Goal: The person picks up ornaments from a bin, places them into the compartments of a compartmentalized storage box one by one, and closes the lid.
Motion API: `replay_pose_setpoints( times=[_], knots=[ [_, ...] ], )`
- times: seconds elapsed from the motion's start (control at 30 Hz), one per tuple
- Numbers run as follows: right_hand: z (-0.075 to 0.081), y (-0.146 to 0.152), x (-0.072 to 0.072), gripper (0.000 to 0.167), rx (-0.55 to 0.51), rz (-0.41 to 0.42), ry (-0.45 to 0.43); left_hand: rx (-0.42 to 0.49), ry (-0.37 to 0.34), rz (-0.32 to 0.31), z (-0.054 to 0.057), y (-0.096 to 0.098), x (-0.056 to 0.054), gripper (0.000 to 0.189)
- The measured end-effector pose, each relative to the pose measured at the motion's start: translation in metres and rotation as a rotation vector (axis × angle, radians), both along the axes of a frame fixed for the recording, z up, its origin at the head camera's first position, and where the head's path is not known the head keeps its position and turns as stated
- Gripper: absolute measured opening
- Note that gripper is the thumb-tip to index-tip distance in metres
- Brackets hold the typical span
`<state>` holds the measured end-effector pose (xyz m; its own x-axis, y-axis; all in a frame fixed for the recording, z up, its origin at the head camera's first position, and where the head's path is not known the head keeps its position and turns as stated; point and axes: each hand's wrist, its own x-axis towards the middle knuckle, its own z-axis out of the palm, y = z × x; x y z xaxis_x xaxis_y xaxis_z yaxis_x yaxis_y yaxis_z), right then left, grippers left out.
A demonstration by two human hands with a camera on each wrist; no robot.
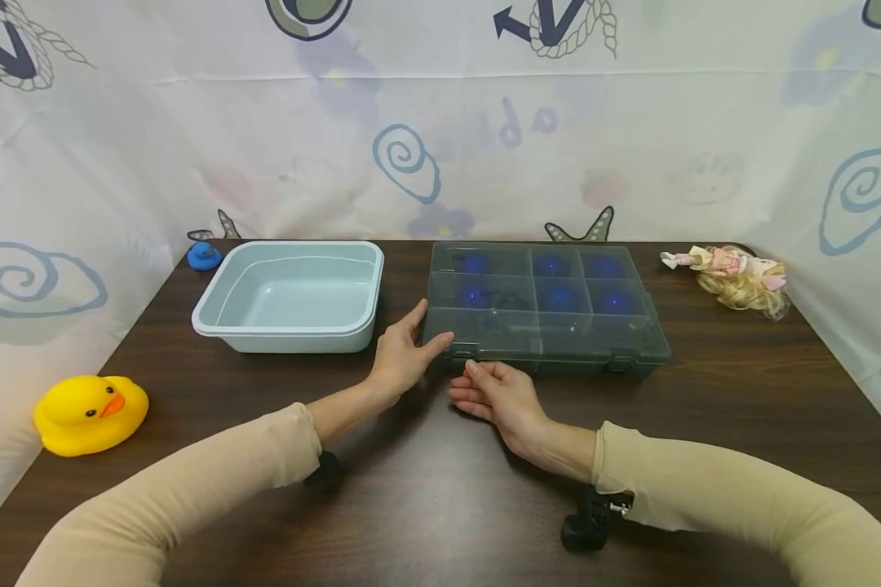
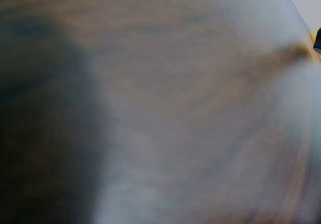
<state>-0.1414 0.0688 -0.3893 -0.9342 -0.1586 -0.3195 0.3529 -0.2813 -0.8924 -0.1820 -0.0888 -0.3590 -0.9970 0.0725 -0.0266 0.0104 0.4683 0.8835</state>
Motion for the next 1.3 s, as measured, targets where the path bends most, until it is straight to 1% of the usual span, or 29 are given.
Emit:
replay_pose_setpoints(
  times=[0.1,0.23,0.4,0.53,0.67,0.77,0.87,0.93,1.0,1.07,1.13,1.17,1.23,1.3],
  knots=[
    [0.001,-0.001,-0.002,0.029,0.032,0.009,-0.019,-0.004,-0.001,0.002,0.000,0.000,0.000,0.072],
    [0.002,-0.001,-0.002,0.035,0.047,0.032,-0.030,-0.008,0.001,-0.001,0.000,0.000,0.000,0.072],
    [0.005,-0.001,-0.003,0.043,0.084,0.074,-0.005,-0.011,0.011,-0.002,0.003,0.000,-0.001,0.074],
    [0.007,-0.002,-0.005,0.045,0.117,0.097,0.007,-0.030,0.020,0.001,0.004,0.000,-0.002,0.073],
    [0.007,-0.001,-0.006,0.045,0.125,0.124,0.002,-0.034,0.019,0.004,0.004,0.001,-0.002,0.072],
    [0.006,0.004,-0.006,0.046,0.122,0.172,-0.001,-0.030,0.006,-0.003,0.003,0.000,-0.001,0.072],
    [0.003,0.014,-0.006,0.047,0.130,0.247,0.012,-0.059,-0.009,-0.026,0.003,0.000,-0.002,0.075],
    [0.002,0.024,-0.006,0.047,0.143,0.293,0.027,-0.099,0.024,-0.044,0.004,0.001,-0.003,0.077],
    [0.000,0.036,-0.005,0.045,0.152,0.320,0.037,-0.132,0.094,-0.071,0.008,0.003,-0.006,0.077],
    [0.000,0.049,-0.004,0.041,0.161,0.331,0.039,-0.149,0.191,-0.106,0.014,0.009,-0.010,0.073],
    [0.000,0.062,-0.003,0.037,0.156,0.326,0.032,-0.138,0.278,-0.167,0.020,0.020,-0.013,0.067],
    [0.000,0.069,-0.002,0.035,0.151,0.323,0.031,-0.129,0.303,-0.207,0.023,0.027,-0.014,0.064],
    [0.000,0.081,0.000,0.032,0.140,0.312,0.028,-0.112,0.317,-0.302,0.027,0.045,-0.016,0.058],
    [-0.001,0.093,0.003,0.029,0.131,0.293,0.025,-0.098,0.291,-0.405,0.027,0.065,-0.017,0.056]
  ],
)
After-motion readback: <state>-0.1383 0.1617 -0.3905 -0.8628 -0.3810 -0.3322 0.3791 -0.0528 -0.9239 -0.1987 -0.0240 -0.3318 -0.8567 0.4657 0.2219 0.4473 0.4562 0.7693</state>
